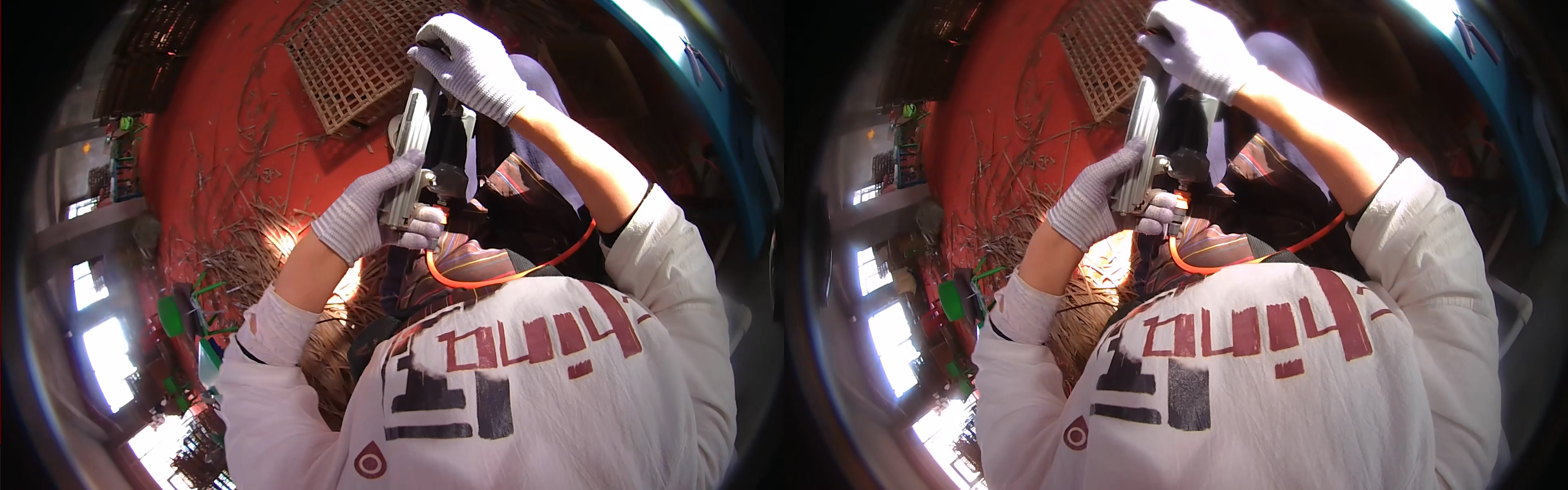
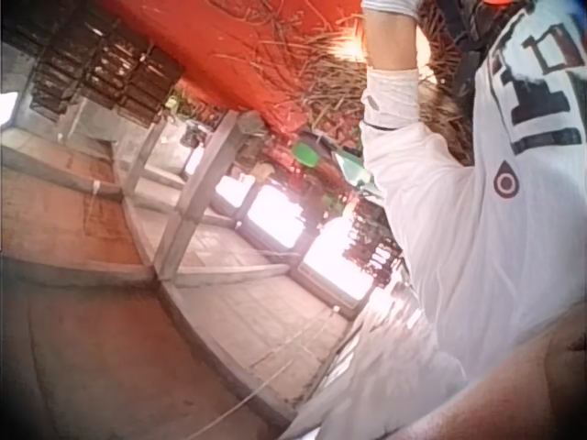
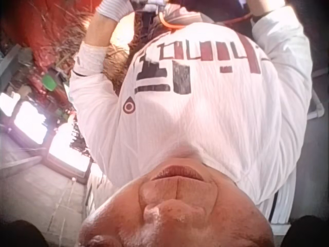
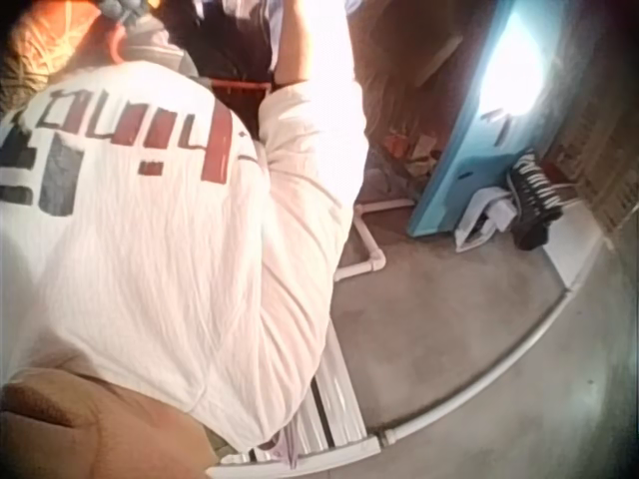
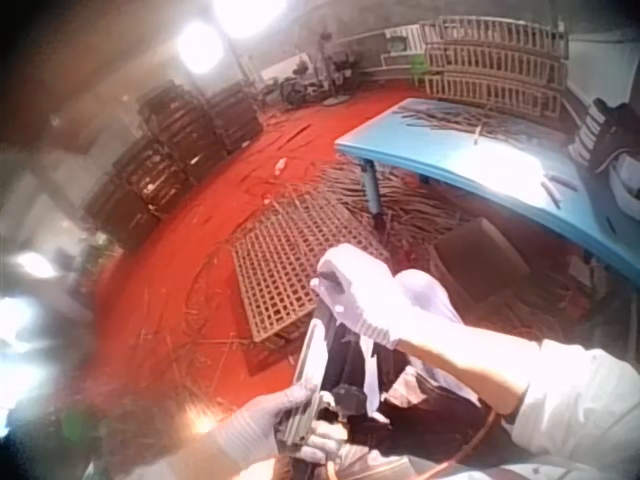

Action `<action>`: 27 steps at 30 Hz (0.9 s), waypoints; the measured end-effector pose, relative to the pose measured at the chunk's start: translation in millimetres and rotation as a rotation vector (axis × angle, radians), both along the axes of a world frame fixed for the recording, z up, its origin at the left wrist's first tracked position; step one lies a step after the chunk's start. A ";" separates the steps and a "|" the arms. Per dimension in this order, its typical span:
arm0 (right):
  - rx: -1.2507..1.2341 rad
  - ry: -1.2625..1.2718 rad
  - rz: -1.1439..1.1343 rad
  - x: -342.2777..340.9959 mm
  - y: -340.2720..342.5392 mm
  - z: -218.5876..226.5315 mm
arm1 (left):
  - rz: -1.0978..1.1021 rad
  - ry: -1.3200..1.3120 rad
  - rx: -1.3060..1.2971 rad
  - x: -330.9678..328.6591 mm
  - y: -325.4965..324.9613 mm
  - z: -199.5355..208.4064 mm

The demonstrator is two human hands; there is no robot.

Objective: Assembling a bamboo furniture frame using a pneumatic nail gun and bamboo strips.

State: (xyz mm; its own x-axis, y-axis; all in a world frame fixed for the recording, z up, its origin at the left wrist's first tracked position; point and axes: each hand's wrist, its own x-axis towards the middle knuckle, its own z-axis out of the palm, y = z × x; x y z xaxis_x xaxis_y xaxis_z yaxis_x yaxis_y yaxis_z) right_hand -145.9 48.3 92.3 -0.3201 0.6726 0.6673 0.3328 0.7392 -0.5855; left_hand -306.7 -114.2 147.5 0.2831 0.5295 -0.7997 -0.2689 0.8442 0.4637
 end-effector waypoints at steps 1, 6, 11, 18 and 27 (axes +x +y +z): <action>-0.005 -0.010 -0.006 0.4 0.1 -0.1 | -0.050 0.055 -0.021 4.0 4.6 3.9; -0.058 0.035 0.013 4.3 -10.3 16.1 | -0.175 0.105 -0.090 1.4 20.8 -3.2; 0.000 0.041 0.018 0.8 -9.0 15.0 | -0.192 0.181 -0.081 5.5 32.4 -6.9; -0.027 0.084 0.020 -0.4 -9.2 11.7 | -0.283 0.236 -0.031 3.6 31.3 -5.2; 0.017 0.029 0.016 -2.8 -8.2 12.2 | -0.296 0.157 -0.116 0.6 27.8 -16.3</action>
